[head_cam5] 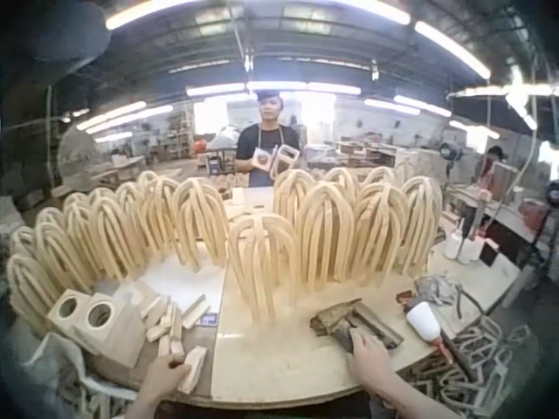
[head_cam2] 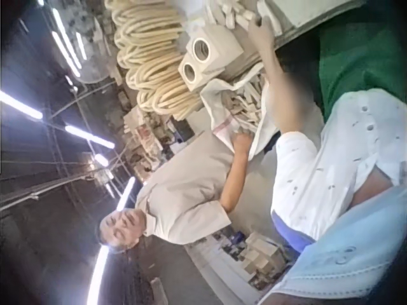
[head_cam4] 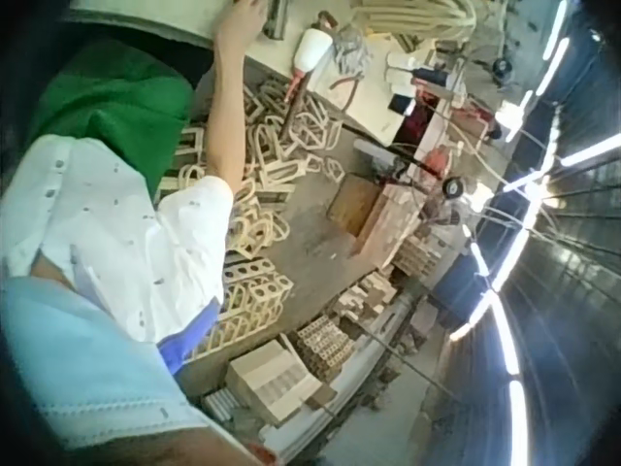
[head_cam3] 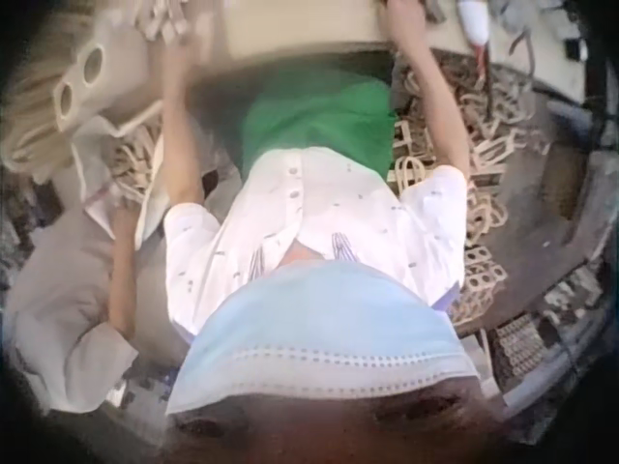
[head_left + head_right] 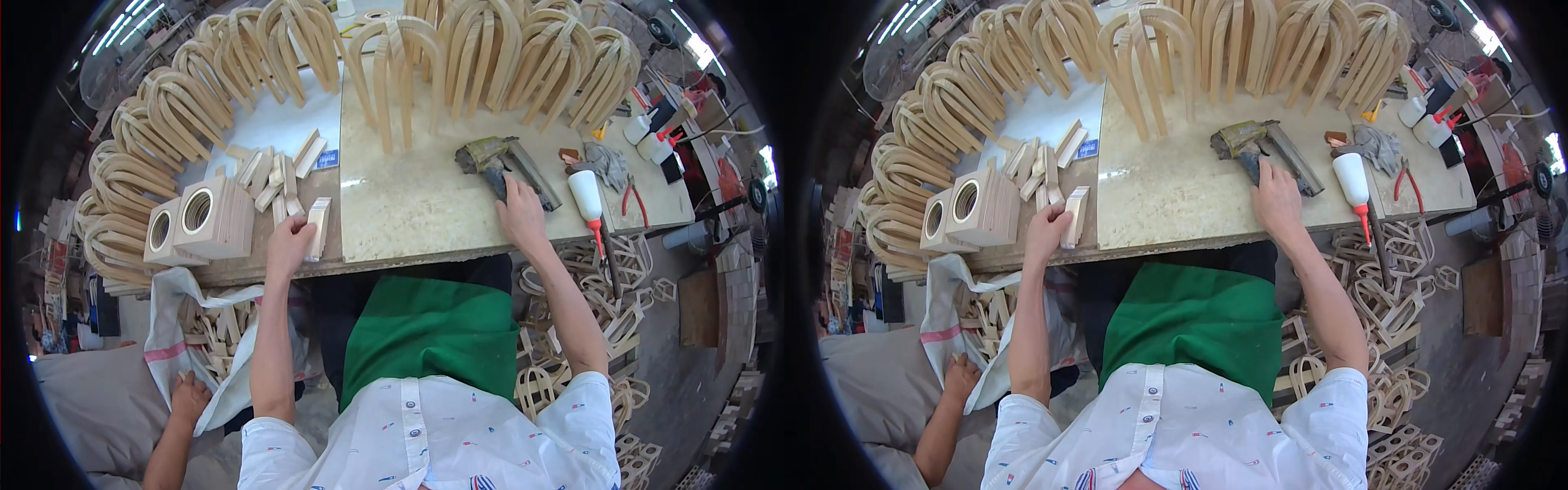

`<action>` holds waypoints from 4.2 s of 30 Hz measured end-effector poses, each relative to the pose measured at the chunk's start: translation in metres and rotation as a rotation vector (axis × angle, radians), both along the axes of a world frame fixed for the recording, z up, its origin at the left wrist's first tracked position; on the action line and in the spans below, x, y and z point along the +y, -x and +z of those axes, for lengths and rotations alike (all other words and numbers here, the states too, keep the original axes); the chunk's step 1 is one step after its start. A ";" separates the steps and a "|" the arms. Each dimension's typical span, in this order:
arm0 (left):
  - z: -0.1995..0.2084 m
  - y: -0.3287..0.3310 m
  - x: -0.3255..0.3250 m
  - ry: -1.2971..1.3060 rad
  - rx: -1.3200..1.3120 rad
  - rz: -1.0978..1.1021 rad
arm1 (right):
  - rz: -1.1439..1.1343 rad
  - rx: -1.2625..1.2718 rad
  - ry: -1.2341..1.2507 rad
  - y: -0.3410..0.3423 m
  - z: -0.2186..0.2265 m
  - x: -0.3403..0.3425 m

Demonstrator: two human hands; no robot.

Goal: The person assembles a wooden chair frame by applying glue to small wooden blocks and attaching them to the chair legs using a pneumatic nail gun. They handle multiple wooden components, including curved backrest pieces and rectangular blocks, securing them together on a workbench.

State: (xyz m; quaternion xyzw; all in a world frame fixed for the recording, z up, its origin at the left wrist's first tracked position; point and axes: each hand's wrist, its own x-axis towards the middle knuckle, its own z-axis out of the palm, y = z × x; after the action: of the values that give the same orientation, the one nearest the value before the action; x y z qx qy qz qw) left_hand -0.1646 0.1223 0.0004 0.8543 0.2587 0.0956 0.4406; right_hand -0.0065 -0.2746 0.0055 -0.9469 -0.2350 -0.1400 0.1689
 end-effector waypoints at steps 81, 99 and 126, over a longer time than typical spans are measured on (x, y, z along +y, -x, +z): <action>0.064 -0.039 -0.111 -0.418 -0.263 -0.494 | 1.631 1.035 -1.761 0.314 0.140 0.094; 0.035 -0.036 -0.114 -0.412 -0.235 -0.464 | 1.730 0.950 -1.750 0.316 0.124 0.090; 0.009 0.015 -0.015 -0.435 -0.125 -0.101 | 1.574 0.722 -1.326 0.268 0.116 0.088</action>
State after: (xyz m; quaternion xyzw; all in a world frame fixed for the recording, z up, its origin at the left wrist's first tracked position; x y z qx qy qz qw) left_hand -0.1796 0.1069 0.0098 0.9334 0.1612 0.1795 0.2655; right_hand -0.2740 -0.1866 0.1214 -0.2370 -0.5894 0.1947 0.7473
